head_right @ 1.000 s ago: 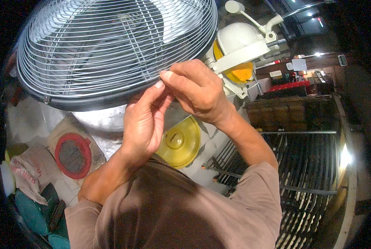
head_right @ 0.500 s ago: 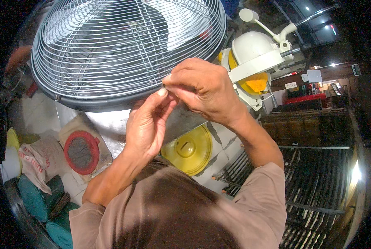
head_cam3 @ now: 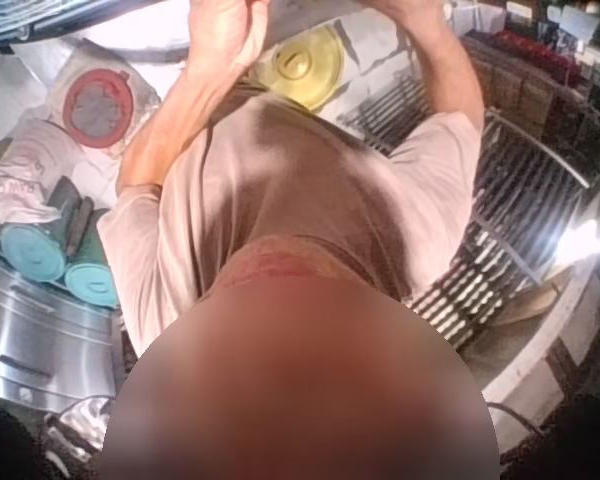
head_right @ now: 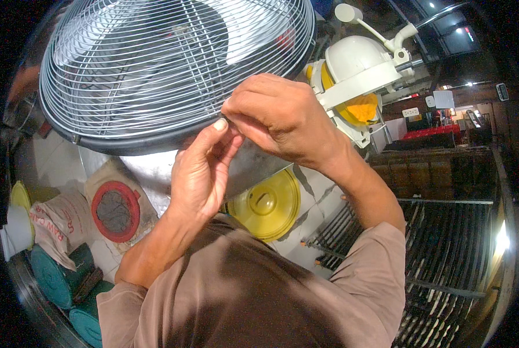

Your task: The person opens an oven, then moves to a table to secure the grill of a large electric fan by hand and using a power drill.

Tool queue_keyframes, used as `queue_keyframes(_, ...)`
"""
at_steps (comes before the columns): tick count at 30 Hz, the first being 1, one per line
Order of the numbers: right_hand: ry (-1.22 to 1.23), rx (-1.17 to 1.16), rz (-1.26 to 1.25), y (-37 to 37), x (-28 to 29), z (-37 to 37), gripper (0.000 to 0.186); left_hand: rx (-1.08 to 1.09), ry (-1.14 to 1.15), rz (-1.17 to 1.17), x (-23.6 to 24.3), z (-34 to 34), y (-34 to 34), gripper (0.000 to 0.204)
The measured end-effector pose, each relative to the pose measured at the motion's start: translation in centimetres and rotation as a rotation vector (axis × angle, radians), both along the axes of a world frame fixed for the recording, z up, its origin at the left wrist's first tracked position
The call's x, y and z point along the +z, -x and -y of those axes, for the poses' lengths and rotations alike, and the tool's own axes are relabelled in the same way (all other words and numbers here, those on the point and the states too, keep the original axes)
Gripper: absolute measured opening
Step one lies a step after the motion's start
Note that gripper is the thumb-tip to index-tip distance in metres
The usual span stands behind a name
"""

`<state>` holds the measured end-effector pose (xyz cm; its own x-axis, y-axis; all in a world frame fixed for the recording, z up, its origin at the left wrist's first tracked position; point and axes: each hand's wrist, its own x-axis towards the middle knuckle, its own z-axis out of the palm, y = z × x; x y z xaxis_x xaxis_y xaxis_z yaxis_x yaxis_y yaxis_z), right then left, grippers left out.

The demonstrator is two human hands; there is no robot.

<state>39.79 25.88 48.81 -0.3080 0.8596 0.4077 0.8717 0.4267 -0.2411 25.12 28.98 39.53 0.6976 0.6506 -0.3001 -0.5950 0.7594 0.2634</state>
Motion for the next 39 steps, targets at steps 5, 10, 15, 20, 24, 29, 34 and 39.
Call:
queue_keyframes(5,-0.003,-0.002,0.061,-0.1,0.1,-0.1,0.019,0.007,-0.011,0.008,0.2,0.0,0.0,0.017)
queue_keyframes(10,-0.016,0.016,0.095,-0.3,0.1,-0.1,0.020,-0.011,0.007,-0.003,0.0,0.0,0.0,0.016)
queue_keyframes(15,0.027,-0.056,-0.018,-0.3,0.3,0.6,0.023,0.002,-0.029,0.027,0.5,-0.1,0.0,0.015)
queue_keyframes(20,-0.001,0.005,-0.034,-1.0,0.0,0.1,0.022,0.014,-0.034,-0.028,-0.1,0.0,-0.1,0.017)
queue_keyframes(24,-0.007,0.052,-0.020,-0.9,-0.1,-0.5,0.018,0.008,-0.057,-0.021,-0.1,0.0,-0.1,0.017)
queue_keyframes(29,0.047,0.022,-0.028,-0.6,-0.1,-0.8,0.014,0.008,-0.027,0.003,0.5,-0.1,-0.1,0.015)
queue_keyframes(34,0.101,-0.022,0.009,-0.4,0.3,-0.6,0.013,0.006,-0.055,0.013,0.2,0.0,0.0,0.015)
queue_keyframes(39,0.128,-0.080,-0.084,-0.2,0.7,-0.1,0.015,0.013,-0.036,0.004,0.4,0.0,0.0,0.014)
